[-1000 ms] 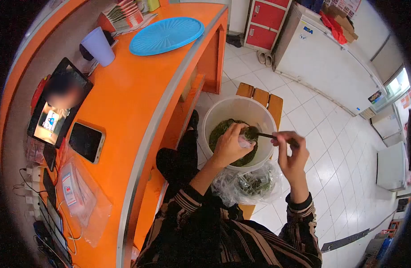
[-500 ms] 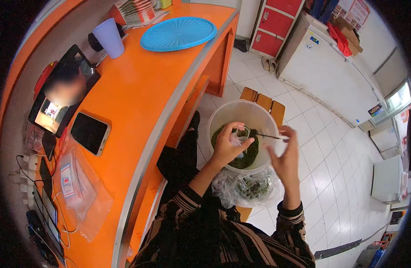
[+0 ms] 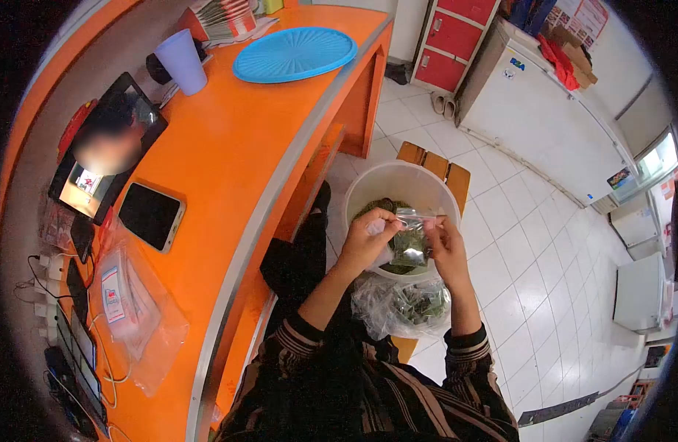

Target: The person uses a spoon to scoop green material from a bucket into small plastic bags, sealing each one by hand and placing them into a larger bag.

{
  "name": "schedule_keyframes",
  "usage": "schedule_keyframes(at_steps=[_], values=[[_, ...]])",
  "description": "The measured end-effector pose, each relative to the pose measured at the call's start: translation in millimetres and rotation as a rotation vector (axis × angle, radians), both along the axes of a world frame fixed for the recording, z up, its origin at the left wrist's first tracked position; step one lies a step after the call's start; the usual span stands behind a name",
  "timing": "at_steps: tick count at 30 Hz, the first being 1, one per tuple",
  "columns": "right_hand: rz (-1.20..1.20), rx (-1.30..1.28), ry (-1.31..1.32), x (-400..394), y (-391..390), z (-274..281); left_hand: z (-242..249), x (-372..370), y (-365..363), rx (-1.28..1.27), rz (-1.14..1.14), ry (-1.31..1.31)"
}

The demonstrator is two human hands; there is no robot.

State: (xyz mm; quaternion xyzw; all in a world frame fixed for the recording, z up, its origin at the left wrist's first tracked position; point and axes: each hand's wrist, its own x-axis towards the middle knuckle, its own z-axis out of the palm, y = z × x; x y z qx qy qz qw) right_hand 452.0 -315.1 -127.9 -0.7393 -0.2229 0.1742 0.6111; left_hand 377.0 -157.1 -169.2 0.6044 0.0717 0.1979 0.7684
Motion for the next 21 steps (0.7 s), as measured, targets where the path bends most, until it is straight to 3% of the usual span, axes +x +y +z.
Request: schedule_keyframes(at_steps=[3, 5, 9, 11, 13, 15, 18, 21], values=[[-0.011, 0.015, 0.080, 2, 3, -7, 4, -5, -8, 0.091, 0.088, 0.156], [-0.030, 0.087, 0.108, 5, 4, -20, 4, -9, -12, 0.165, 0.032, 0.274], [0.038, -0.010, 0.040, 11, -1, -43, 9, -13, -14, 0.144, -0.013, 0.469], [0.047, -0.017, 0.017, 12, -3, -43, -16, -9, -15, 0.191, 0.014, 0.407], [0.107, -0.110, 0.233, 9, -1, -25, -17, -9, -14, 0.243, 0.039, 0.348], [0.125, -0.147, 0.190, 11, -1, -26, -14, -10, -14, 0.141, -0.031, 0.396], [0.133, -0.146, 0.118, 19, -2, -41, -15, -10, -16, 0.263, 0.049, 0.407], [0.167, -0.151, 0.091, 19, -6, -39, -23, -9, -16, 0.184, -0.008, 0.348]])
